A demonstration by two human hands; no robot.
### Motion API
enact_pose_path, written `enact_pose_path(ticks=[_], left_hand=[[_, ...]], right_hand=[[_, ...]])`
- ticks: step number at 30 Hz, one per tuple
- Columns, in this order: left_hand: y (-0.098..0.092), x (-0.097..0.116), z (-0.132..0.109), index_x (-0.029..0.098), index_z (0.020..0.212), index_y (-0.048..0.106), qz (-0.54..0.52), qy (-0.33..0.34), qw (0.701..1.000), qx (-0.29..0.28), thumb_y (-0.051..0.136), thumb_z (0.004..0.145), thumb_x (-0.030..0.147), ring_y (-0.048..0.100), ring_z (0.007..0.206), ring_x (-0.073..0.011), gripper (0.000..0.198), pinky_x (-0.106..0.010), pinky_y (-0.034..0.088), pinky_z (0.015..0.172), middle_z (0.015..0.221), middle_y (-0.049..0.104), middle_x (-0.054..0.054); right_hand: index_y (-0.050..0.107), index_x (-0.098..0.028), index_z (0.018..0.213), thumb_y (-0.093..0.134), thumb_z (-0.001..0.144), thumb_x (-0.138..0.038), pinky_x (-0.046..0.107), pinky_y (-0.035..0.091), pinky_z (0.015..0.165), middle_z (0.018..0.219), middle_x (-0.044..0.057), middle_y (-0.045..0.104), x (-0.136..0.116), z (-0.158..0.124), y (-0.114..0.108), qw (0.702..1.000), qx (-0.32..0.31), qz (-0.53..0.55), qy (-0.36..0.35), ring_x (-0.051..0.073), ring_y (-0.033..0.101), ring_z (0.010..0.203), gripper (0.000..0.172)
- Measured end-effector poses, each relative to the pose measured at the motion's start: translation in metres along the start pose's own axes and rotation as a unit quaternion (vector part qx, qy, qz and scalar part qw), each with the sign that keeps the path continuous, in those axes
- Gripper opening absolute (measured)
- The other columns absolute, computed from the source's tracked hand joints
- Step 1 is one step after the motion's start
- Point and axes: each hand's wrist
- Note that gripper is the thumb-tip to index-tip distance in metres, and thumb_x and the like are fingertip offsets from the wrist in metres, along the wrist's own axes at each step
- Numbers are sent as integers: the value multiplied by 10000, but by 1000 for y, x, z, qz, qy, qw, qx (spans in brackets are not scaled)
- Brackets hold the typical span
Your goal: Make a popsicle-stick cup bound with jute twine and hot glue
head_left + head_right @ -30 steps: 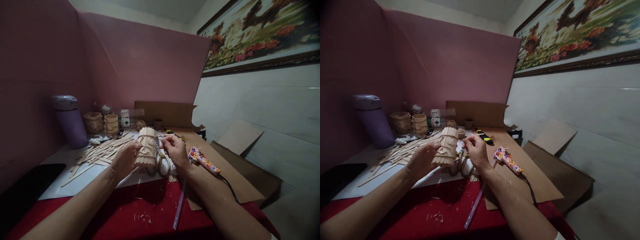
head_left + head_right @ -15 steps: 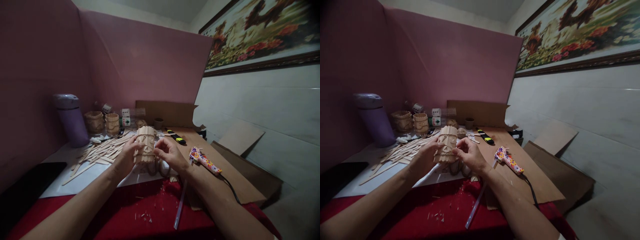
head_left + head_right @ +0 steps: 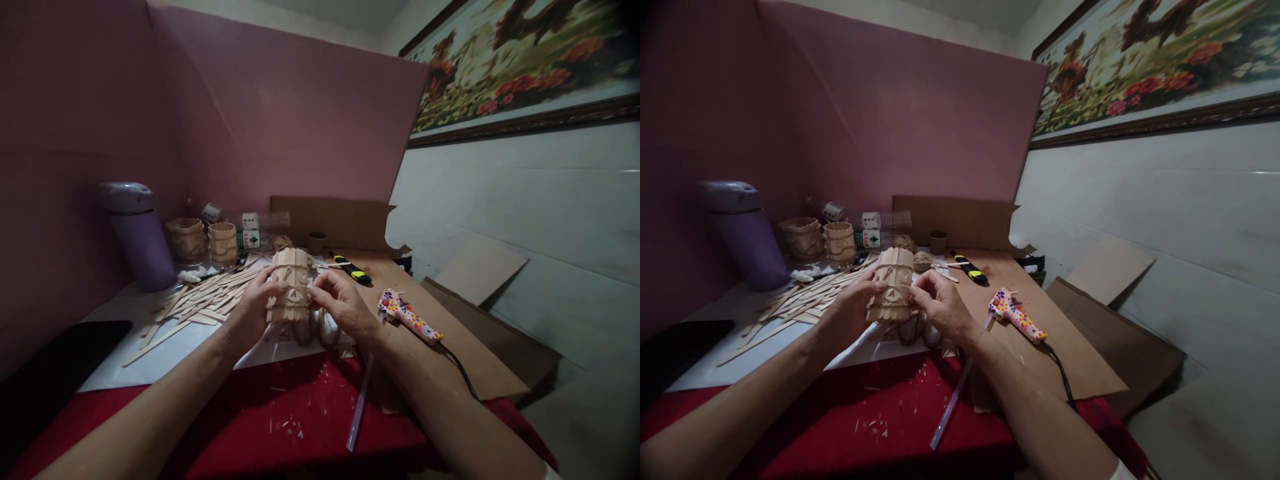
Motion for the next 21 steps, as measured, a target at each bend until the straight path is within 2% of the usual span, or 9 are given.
enact_pose_path(ticks=[5, 12, 21], left_hand=[[0, 1, -1, 182, 1104, 588, 2, -16, 1000, 11, 726, 598, 235, 614, 757, -183, 528, -260, 510, 554, 974, 665, -53], [0, 1, -1, 190, 1085, 605, -6, -18, 1000, 4, 722, 609, 236, 617, 754, -179, 492, -238, 488, 543, 944, 658, -38], [-1, -1, -1, 172, 1161, 617, 11, -28, 999, -23, 697, 647, 261, 622, 794, -195, 527, -256, 515, 547, 1033, 678, -77]], right_hand=[[595, -220, 776, 746, 770, -463, 214, 382, 461, 637, -58, 535, -4, 0, 1, 1000, 15, 14, 9, 88, 447, 511, 286], [658, -210, 742, 764, 740, -415, 253, 451, 584, 678, -20, 627, -4, 1, 0, 998, 42, -25, -40, 125, 544, 634, 231], [642, -201, 734, 740, 763, -389, 259, 418, 578, 671, -20, 605, -3, -1, 1, 996, 64, -47, -39, 122, 522, 614, 214]])
Point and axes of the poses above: each hand's wrist, its own z-axis towards the middle knuckle, its own y-axis out of the palm, x = y × z
